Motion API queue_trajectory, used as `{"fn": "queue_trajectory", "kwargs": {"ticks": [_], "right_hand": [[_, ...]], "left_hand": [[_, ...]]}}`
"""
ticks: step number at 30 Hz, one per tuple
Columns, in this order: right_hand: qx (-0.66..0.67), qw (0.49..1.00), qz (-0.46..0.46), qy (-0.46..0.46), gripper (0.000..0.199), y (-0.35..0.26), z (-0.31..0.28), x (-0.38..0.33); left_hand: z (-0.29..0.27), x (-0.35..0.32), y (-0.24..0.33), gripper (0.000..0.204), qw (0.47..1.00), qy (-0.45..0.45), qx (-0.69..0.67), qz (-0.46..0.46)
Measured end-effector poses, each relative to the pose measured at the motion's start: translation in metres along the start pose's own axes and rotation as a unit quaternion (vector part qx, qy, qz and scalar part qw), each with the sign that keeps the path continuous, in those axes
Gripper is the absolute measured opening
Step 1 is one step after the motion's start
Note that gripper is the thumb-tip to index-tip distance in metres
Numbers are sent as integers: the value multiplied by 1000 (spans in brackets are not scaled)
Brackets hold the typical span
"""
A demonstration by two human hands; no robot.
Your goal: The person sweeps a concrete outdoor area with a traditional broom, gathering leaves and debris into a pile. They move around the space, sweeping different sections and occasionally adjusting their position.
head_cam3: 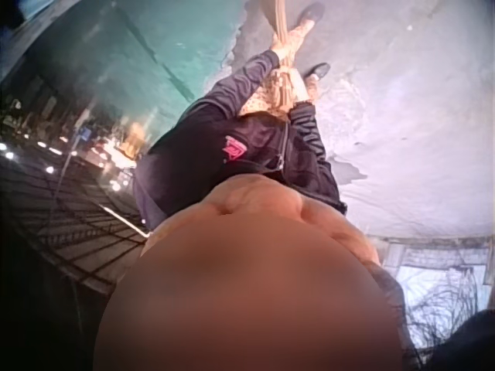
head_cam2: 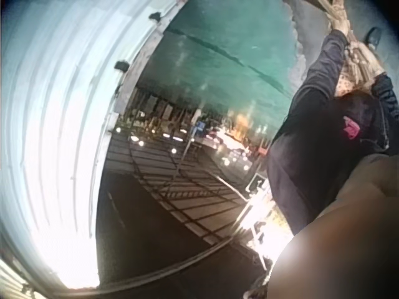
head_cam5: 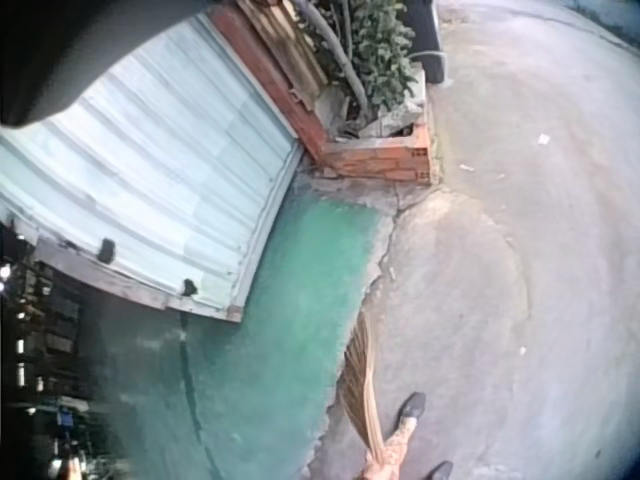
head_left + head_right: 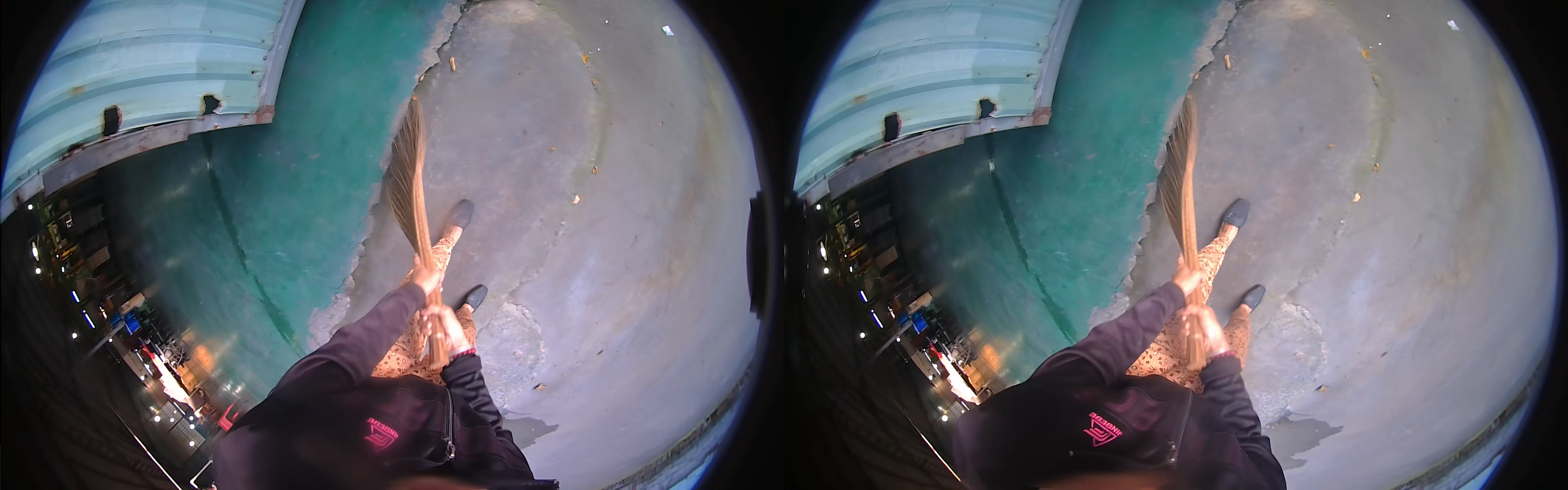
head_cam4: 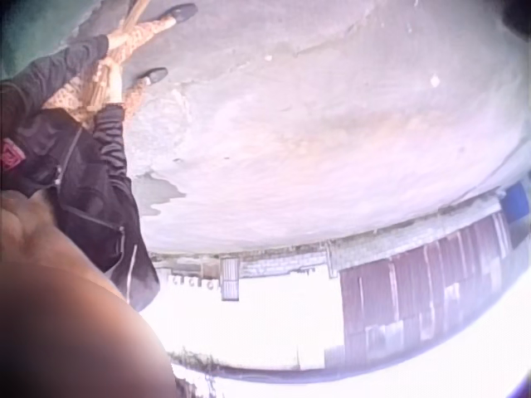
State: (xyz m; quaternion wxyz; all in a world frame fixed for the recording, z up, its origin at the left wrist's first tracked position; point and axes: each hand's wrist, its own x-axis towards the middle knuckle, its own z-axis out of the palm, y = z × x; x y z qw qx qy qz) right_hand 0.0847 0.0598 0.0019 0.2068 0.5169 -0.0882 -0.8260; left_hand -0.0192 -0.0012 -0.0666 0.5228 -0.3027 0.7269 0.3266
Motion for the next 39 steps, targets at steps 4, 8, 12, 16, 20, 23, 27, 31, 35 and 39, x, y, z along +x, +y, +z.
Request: {"fn": "queue_trajectory", "kwargs": {"ticks": [4,8,12,16,20,23,27,31,35,39], "right_hand": [[-93,990,-103,34,14,13,6,-13],[-148,970,-162,100,25,62,45,-23],[-150,987,-59,4,13,4,35,-12],[-9,987,-70,-141,6,-86,33,15],[-57,968,-242,33,4,-57,73,17],[-99,962,-249,44,7,-16,99,18],[-97,991,-93,-17,9,-58,86,31],[6,991,-88,-98,6,-129,64,38],[-78,973,-217,2,9,-88,79,30],[-129,983,-120,-49,8,-77,88,24]], "left_hand": [[5,-33,30,95,994,-101,43,14],[-28,-41,3,95,981,-150,-8,122],[-14,6,10,96,991,-38,-17,126],[46,64,89,111,998,-18,24,56],[28,50,107,105,967,-174,47,180],[-15,35,95,102,951,-194,54,233],[-12,60,110,109,976,-56,102,185],[44,85,145,112,983,9,140,121],[30,66,127,109,975,-135,38,172],[11,69,117,106,975,-64,100,189]]}}
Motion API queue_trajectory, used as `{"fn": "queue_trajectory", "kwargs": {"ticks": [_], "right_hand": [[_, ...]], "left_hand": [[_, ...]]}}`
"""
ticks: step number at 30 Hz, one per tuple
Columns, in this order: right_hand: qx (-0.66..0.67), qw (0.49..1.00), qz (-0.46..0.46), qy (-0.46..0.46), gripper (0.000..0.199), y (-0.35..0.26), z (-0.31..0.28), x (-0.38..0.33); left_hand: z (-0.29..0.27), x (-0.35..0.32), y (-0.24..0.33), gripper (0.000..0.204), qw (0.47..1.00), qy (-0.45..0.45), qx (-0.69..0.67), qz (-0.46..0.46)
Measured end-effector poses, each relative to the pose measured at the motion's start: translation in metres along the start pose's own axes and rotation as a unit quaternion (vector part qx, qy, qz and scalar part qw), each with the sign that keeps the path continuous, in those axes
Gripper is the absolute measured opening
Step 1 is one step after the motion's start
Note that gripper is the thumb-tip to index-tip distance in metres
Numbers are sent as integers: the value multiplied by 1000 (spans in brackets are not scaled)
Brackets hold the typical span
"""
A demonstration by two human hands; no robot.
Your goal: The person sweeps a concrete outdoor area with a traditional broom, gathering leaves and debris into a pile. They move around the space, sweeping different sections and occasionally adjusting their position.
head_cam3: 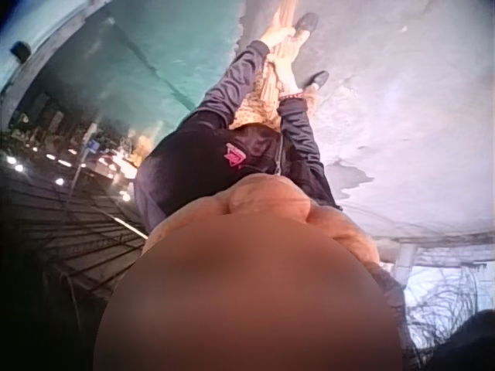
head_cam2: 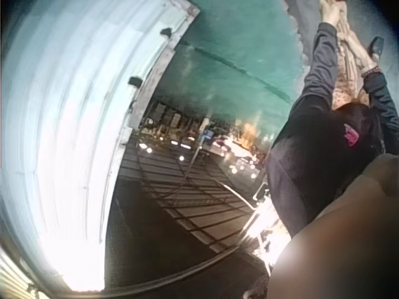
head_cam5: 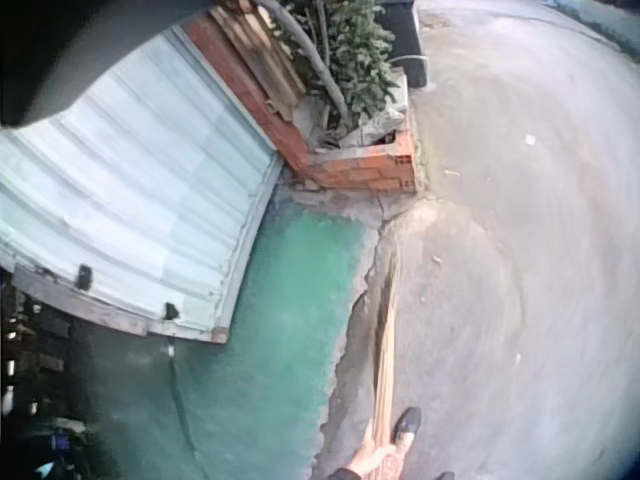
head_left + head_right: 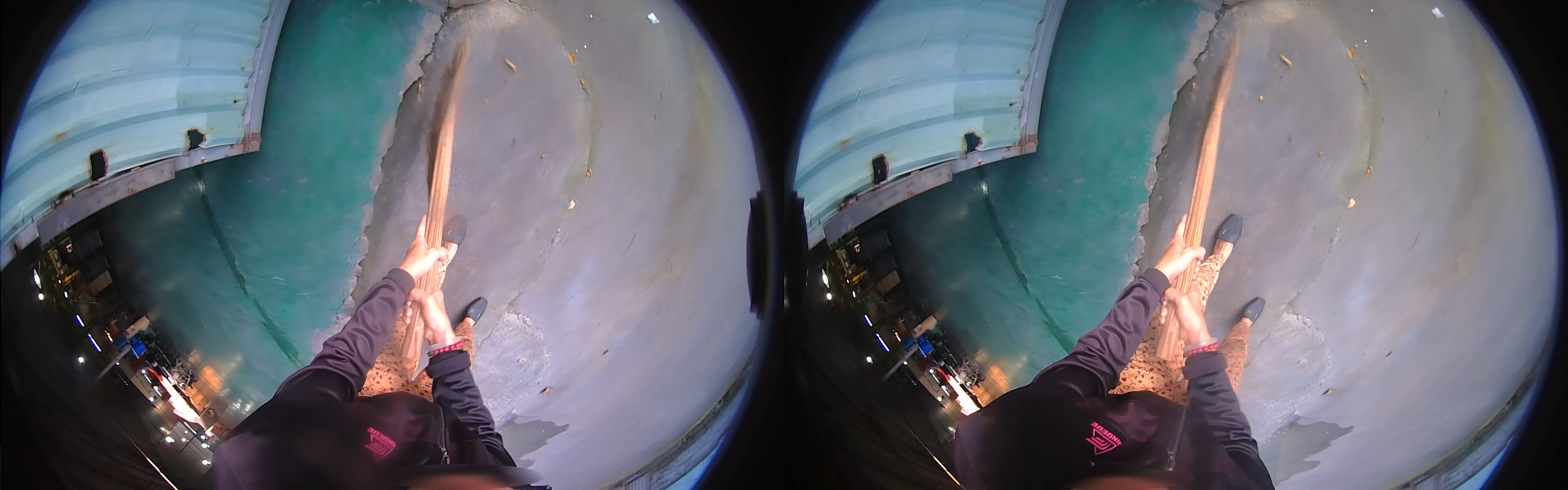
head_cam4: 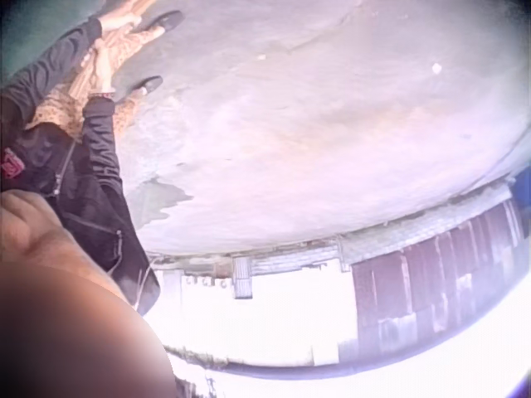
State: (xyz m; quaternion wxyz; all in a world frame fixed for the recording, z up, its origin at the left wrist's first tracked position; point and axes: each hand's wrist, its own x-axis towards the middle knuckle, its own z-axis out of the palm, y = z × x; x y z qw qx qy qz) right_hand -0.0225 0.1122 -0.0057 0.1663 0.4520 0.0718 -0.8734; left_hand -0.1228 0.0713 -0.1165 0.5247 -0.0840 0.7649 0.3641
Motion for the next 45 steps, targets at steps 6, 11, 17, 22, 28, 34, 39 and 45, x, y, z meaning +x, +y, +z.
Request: {"fn": "queue_trajectory", "kwargs": {"ticks": [6,11,17,22,28,34,39,45], "right_hand": [[172,981,-73,43,7,-49,-7,17],[12,991,-108,82,23,-11,46,20],[178,973,-134,-56,13,-70,-24,25],[367,905,-129,175,11,-48,-93,-26],[269,840,-317,350,5,-41,-102,-61],[150,926,-236,252,10,11,-52,-90],[90,987,-132,3,15,-4,-22,-35],[96,971,-44,-214,11,-170,-29,43]], "left_hand": [[18,39,36,111,1000,15,-19,-3],[-32,-4,53,100,992,-110,-60,-26],[32,51,79,106,999,12,5,-29],[163,28,59,103,941,-155,300,-19],[235,-31,68,100,835,-538,81,-87],[156,-83,41,90,920,-372,37,120],[33,-49,65,75,995,-88,4,50],[13,67,163,13,985,145,36,-82]]}}
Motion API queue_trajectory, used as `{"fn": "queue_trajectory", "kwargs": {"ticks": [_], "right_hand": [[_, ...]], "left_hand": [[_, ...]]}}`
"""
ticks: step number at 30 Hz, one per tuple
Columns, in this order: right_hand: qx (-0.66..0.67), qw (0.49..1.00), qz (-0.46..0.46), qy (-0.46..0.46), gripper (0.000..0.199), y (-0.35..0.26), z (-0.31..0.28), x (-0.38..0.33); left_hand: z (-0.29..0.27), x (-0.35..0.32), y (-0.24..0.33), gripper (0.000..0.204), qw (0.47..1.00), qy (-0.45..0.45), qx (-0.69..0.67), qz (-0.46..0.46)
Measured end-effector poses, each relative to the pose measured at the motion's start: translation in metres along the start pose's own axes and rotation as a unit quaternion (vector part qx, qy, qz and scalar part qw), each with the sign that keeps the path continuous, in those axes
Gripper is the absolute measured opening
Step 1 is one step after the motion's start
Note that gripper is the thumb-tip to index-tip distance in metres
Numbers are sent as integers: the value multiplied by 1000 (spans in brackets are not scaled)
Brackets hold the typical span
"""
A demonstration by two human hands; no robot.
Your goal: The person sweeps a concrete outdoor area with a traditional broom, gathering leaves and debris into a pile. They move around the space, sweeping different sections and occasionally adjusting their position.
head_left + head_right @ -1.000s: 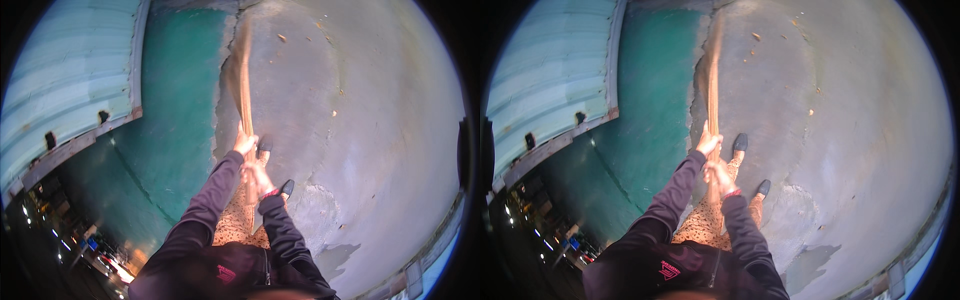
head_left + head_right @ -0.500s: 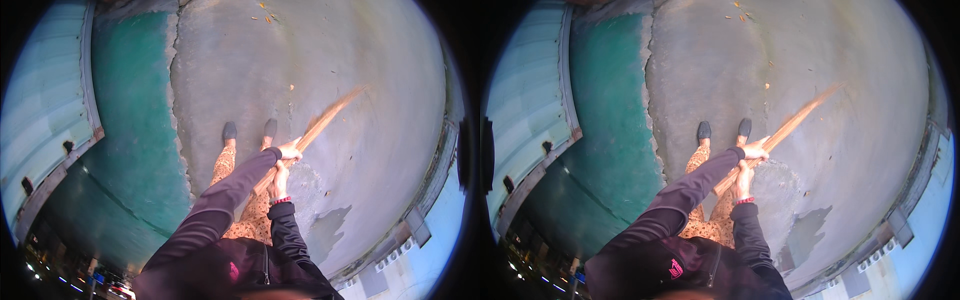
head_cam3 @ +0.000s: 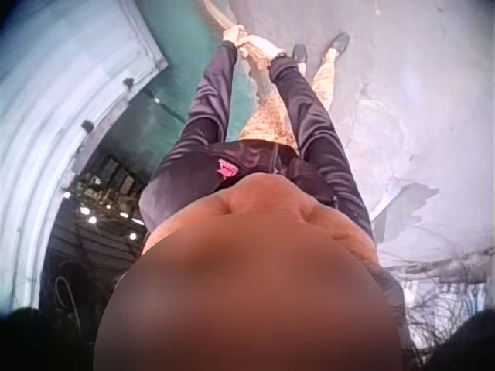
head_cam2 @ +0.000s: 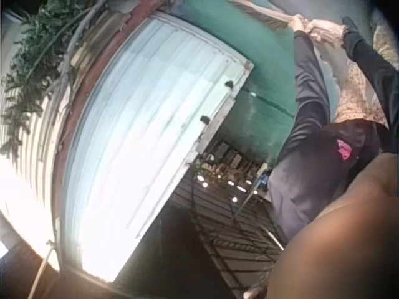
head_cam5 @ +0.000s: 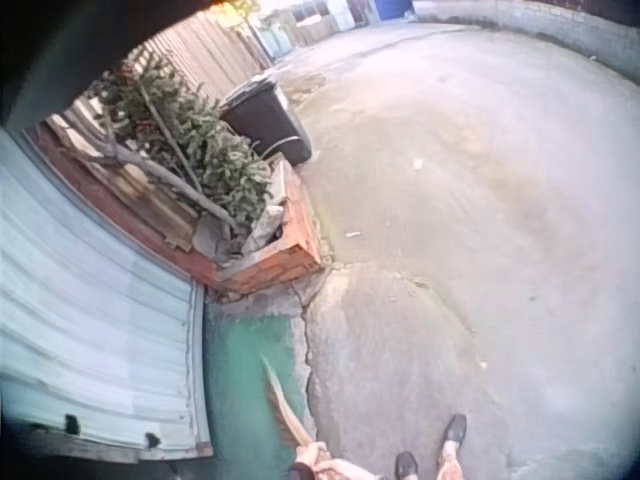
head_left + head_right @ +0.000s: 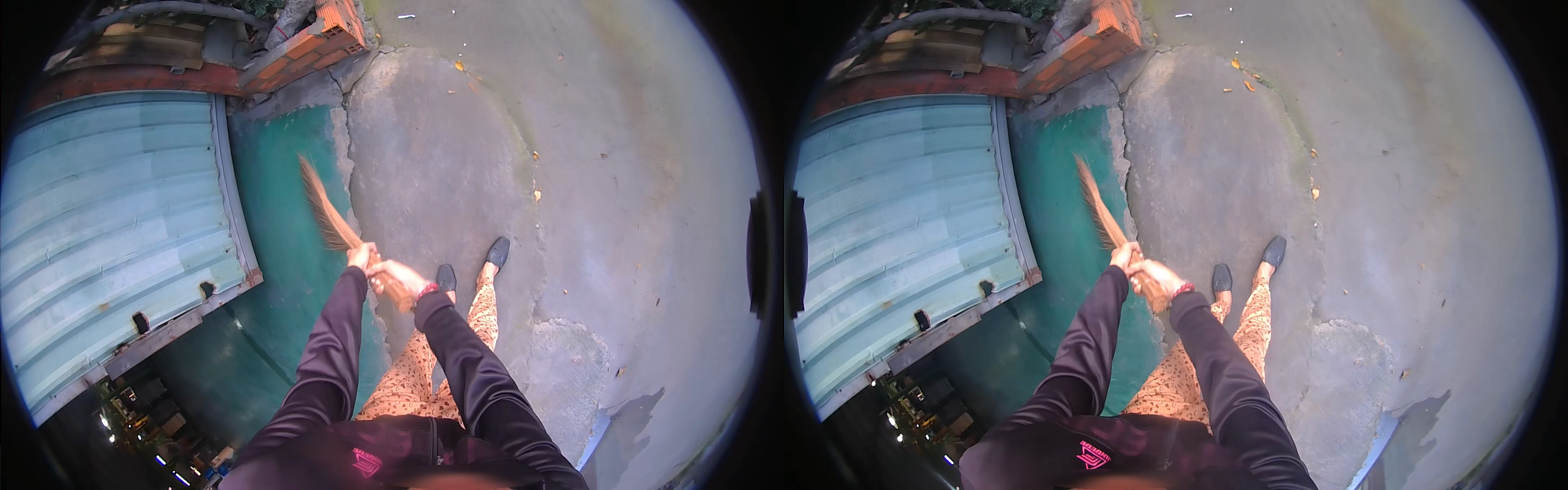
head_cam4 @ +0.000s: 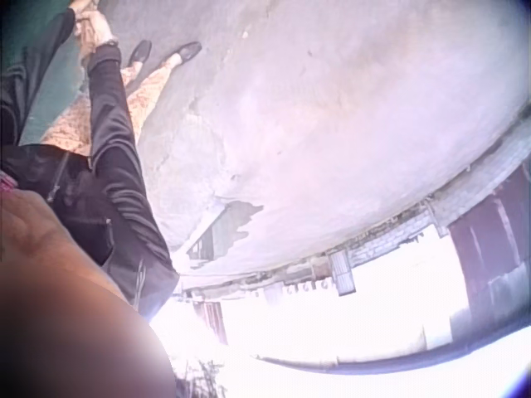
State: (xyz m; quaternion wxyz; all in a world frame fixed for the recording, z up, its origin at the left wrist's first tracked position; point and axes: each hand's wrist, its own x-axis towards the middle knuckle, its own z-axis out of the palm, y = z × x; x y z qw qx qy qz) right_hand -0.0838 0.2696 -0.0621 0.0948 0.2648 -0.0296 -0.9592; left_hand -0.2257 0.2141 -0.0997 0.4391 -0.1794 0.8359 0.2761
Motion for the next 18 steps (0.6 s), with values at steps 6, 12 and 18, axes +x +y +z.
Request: {"fn": "queue_trajectory", "kwargs": {"ticks": [6,12,18], "right_hand": [[259,947,-165,92,13,-72,-93,-141],[182,850,-363,335,17,-105,-129,-222],[149,844,-366,362,23,-91,-54,-217]], "left_hand": [[242,-51,14,91,974,-115,183,70],[384,-154,49,93,849,-433,255,162],[309,-213,86,85,852,-441,216,181]]}}
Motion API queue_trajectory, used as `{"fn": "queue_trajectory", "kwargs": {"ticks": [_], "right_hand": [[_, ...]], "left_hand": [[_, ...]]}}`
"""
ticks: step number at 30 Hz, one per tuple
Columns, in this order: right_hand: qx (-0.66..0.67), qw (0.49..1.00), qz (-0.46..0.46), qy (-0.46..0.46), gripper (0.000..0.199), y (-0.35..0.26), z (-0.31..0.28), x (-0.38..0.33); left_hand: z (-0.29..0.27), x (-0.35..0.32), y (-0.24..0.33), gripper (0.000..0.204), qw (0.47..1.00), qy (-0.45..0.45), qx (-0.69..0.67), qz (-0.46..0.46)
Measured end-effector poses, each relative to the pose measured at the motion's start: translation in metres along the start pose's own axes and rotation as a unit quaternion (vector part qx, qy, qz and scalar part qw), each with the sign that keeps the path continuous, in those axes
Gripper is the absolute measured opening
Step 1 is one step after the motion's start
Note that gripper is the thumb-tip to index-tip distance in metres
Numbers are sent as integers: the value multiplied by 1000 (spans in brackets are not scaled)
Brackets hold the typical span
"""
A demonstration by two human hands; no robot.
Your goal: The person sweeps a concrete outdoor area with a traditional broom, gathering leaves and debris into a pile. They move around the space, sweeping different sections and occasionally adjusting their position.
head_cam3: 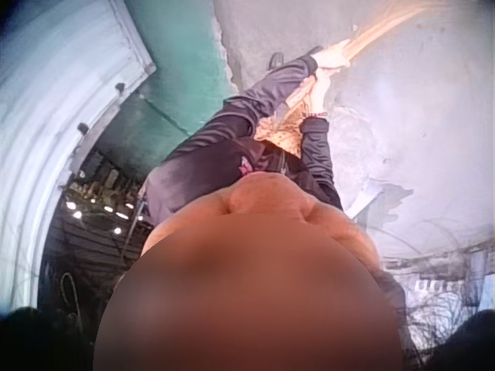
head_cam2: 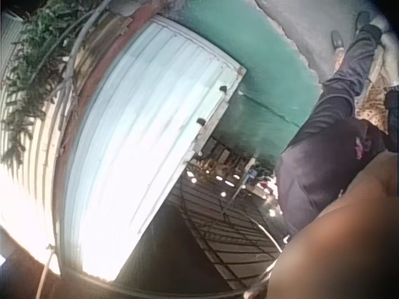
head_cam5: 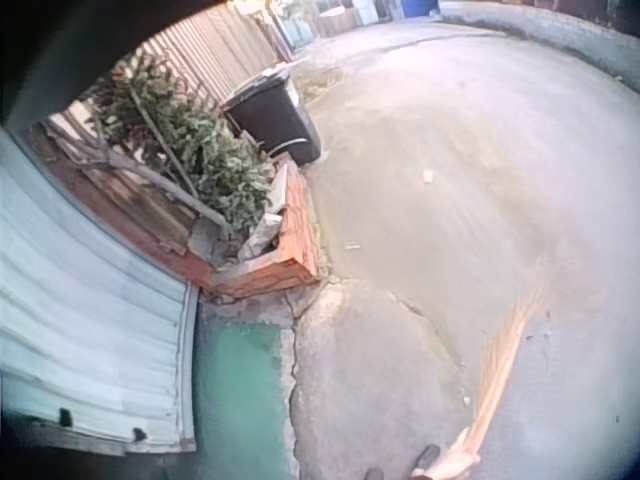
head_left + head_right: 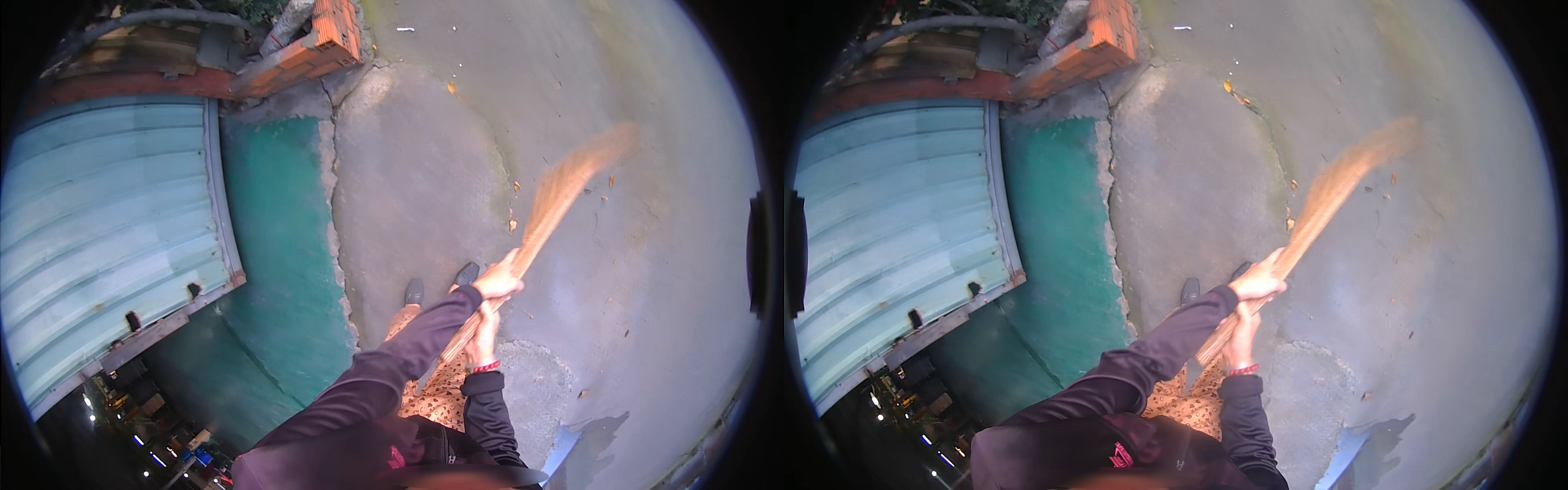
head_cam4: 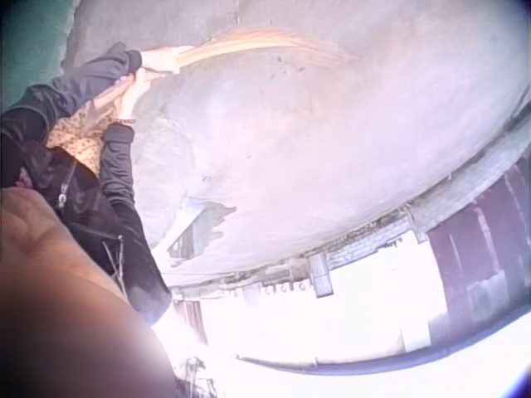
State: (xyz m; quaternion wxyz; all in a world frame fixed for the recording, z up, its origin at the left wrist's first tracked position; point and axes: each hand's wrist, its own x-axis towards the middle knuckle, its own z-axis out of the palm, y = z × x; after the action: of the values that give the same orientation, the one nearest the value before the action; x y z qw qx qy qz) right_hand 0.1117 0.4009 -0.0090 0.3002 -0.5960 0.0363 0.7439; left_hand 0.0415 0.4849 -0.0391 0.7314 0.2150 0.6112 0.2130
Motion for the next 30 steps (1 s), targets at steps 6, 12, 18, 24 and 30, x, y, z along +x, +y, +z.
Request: {"fn": "queue_trajectory", "kwargs": {"ticks": [6,12,18,24,30], "right_hand": [[-76,936,263,-219,16,61,33,-54],[-163,833,437,-298,14,83,155,23],[25,911,348,-221,17,-1,205,88],[56,995,-25,-82,36,-46,223,93],[-41,983,-180,18,65,-37,267,68]], "left_hand": [[-90,-101,-93,69,938,319,-132,-34],[-264,-113,-137,8,829,455,-286,-155],[-285,29,-46,9,882,379,-262,-96],[-210,153,108,75,998,5,1,-57],[-199,104,172,83,982,-154,-108,28]]}}
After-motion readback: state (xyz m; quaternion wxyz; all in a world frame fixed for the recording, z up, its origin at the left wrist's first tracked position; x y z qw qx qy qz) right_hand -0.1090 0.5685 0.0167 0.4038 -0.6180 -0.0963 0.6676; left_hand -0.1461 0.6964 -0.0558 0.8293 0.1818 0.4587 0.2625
